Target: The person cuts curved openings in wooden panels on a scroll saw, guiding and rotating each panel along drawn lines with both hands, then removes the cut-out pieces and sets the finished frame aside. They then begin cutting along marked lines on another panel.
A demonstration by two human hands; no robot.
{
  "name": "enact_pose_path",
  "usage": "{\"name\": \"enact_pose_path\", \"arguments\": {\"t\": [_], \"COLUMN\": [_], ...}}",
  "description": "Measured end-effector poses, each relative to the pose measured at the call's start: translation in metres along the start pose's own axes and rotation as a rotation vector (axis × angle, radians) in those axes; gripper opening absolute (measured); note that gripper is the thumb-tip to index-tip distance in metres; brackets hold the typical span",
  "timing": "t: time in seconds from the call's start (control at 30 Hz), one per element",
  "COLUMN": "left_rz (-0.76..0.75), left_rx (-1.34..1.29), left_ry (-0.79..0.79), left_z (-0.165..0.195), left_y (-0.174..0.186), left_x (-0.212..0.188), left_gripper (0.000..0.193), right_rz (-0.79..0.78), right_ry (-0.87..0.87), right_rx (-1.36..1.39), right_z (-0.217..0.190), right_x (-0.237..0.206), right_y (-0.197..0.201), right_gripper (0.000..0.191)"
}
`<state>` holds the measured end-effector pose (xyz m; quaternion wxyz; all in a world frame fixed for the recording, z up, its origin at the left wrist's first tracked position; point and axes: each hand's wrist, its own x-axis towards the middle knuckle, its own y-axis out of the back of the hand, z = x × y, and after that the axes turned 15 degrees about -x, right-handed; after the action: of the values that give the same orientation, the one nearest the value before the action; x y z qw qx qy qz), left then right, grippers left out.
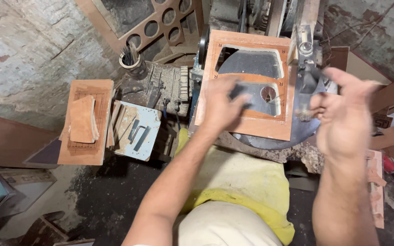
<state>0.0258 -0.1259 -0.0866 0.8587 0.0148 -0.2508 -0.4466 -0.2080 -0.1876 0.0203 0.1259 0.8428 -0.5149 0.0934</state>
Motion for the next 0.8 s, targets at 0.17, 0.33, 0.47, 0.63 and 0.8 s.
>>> {"name": "enact_pose_path", "arguments": {"t": [0.17,0.33,0.47,0.63,0.8], "left_rz": [0.129,-0.082,-0.044,0.07,0.21], "left_rx": [0.094,-0.715,-0.888,-1.06,-1.164], "left_ry": [0.146,0.685,0.703,0.657,0.549], "left_z": [-0.034,-0.05,-0.043,-0.029,-0.025], "left_y": [0.063,0.071,0.077,0.113,0.17], "left_x": [-0.03,-0.052,-0.059,-0.076,-0.126], "left_gripper": [0.064,0.044,0.036,0.036,0.03], "right_rz": [-0.269,-0.255,-0.066,0.121,0.095], "right_ry": [0.183,0.311,0.17,0.05,-0.004], "right_rx": [0.227,0.119,0.051,-0.272,-0.425], "right_z": [-0.03,-0.019,0.006,0.034,0.039], "right_x": [0.013,0.024,0.003,-0.043,-0.085], "right_y": [0.012,0.007,0.011,0.011,-0.01], "right_gripper": [0.07,0.071,0.049,0.03,0.022]}}
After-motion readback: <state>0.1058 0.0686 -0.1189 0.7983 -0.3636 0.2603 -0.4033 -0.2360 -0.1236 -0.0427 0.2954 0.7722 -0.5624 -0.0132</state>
